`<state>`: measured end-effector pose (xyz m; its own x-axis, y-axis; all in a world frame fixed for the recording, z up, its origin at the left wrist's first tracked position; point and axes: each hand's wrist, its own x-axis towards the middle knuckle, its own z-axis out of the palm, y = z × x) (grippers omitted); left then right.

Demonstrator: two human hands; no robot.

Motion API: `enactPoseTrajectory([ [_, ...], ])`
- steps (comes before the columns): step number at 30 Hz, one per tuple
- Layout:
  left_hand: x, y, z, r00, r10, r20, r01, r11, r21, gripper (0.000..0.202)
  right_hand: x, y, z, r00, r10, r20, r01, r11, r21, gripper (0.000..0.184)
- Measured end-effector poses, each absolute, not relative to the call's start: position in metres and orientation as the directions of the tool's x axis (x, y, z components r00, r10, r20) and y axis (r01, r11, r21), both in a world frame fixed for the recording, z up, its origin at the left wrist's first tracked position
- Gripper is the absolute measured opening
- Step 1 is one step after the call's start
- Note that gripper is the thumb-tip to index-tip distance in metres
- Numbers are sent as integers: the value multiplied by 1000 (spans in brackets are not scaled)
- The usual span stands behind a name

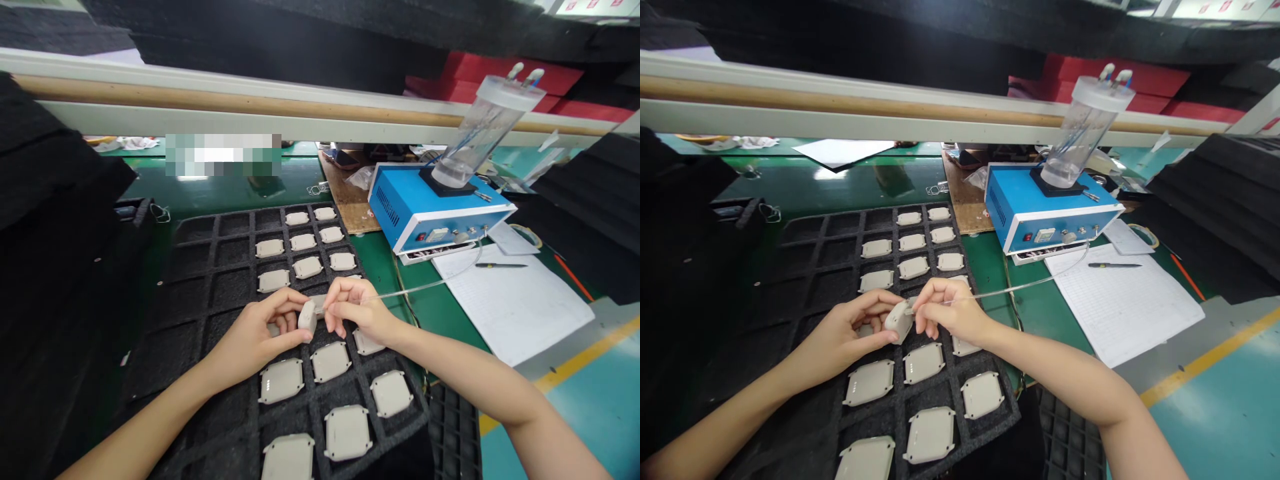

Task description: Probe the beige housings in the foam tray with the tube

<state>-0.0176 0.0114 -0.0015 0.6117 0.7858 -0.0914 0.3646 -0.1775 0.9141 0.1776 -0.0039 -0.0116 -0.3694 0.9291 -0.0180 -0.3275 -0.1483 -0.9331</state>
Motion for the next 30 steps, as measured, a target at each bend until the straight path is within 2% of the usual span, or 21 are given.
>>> enactPoseTrajectory([
  [30,-18,11,-1,604,793,-82,379,-196,904,33,177,-5,-10,-368,929,-37,-311,-161,-937,7],
])
